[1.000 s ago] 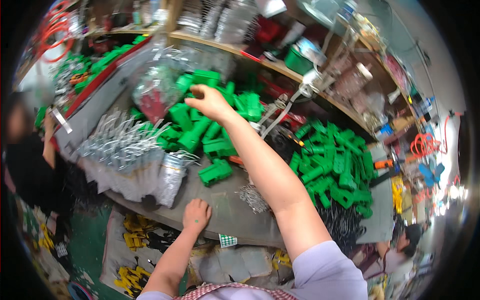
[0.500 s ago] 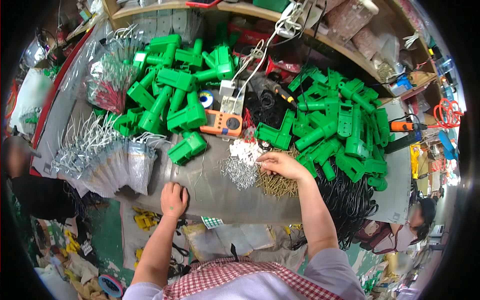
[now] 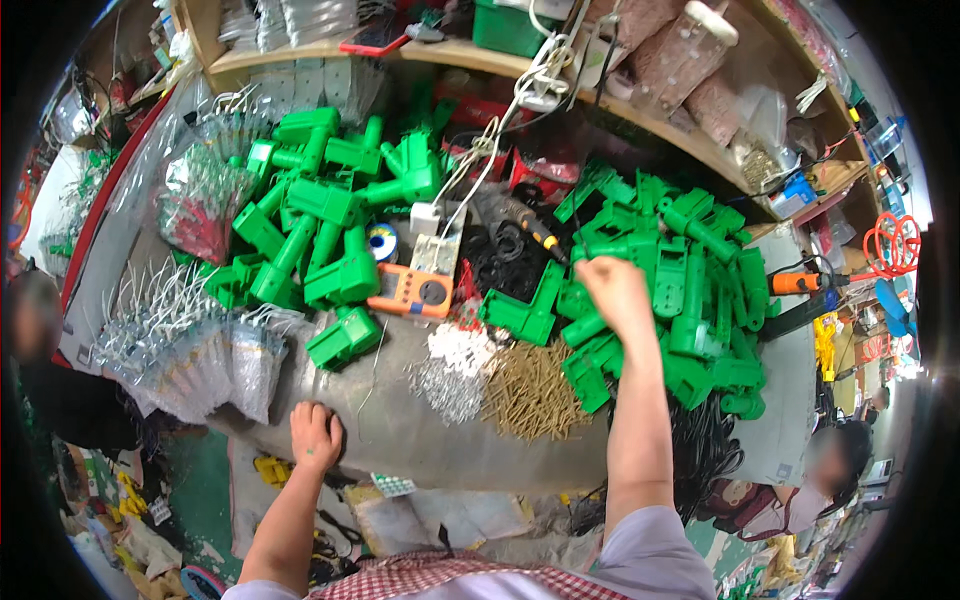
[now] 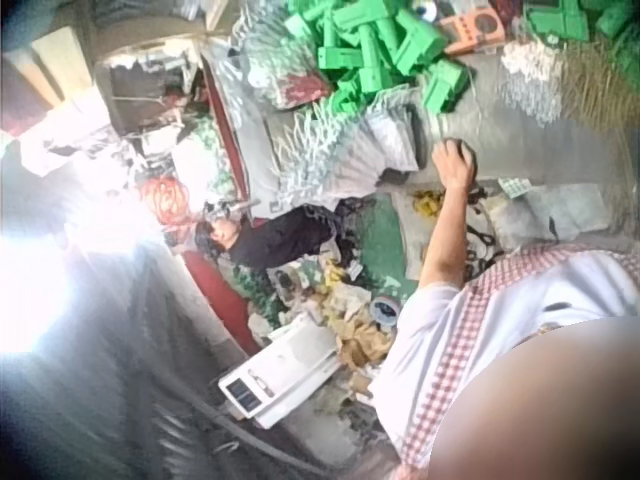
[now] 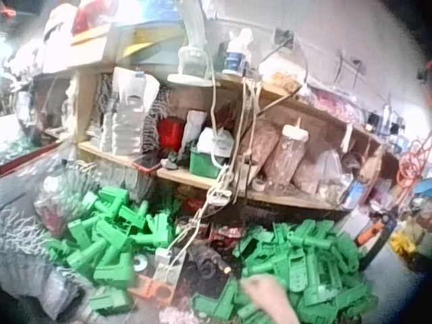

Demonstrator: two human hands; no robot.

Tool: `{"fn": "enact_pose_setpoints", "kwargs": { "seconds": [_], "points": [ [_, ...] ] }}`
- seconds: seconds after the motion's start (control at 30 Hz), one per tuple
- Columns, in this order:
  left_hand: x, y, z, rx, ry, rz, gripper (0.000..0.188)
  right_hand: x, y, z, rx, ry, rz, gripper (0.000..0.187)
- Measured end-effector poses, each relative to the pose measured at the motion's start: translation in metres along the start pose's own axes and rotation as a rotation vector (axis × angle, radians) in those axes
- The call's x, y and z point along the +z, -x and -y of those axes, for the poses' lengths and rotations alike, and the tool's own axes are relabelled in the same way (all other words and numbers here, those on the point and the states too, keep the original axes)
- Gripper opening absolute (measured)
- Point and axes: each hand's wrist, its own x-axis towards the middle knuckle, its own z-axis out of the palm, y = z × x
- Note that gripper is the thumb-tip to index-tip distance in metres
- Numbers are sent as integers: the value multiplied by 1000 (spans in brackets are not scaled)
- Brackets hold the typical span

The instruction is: The person is packing and sorting various small hardware components in a manufacturing or assembly environment.

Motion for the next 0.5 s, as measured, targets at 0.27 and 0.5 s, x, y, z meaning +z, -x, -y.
{"fn": "enact_pose_setpoints", "kwargs": {
  "seconds": [0.27,0.5],
  "points": [
    [4,-2,-7,4,29,51,16,-33,-134,-48,-129,179,-351,17],
    [5,0,1,-10,-34,31,17,-44,-147,-2,-187,-133,-841,8]
  ]
}}
